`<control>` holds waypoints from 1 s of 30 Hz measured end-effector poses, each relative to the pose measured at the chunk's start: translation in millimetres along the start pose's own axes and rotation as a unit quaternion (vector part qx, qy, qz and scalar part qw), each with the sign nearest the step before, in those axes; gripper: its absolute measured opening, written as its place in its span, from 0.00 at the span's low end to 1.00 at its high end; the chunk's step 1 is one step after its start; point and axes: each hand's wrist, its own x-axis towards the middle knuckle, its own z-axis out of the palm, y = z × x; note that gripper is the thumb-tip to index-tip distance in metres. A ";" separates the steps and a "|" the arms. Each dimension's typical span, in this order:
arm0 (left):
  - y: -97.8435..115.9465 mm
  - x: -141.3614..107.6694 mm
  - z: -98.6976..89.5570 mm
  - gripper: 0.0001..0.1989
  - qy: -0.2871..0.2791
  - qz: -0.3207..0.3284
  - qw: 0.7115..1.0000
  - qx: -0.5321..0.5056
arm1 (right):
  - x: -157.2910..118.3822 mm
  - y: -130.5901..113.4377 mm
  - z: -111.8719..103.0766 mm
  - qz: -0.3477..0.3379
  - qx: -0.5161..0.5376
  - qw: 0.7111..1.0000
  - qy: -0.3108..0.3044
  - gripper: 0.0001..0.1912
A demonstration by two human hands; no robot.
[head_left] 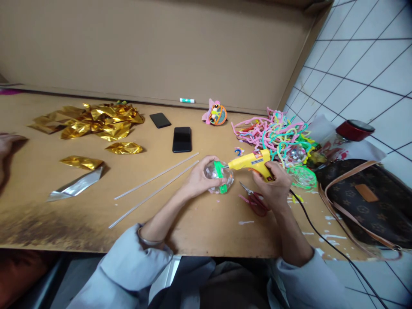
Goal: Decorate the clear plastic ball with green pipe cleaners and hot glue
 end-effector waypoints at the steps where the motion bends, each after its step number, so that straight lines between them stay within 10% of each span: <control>1: 0.1 0.0 0.1 0.29 -0.003 -0.002 1.000 -0.004 | -0.1 0.2 -0.1 0.000 0.000 1.000 -0.001 0.07; 30: 2.3 -0.1 0.6 0.28 0.005 0.002 1.000 -0.012 | 2.5 -1.0 -3.5 -0.031 0.001 1.000 0.000 0.06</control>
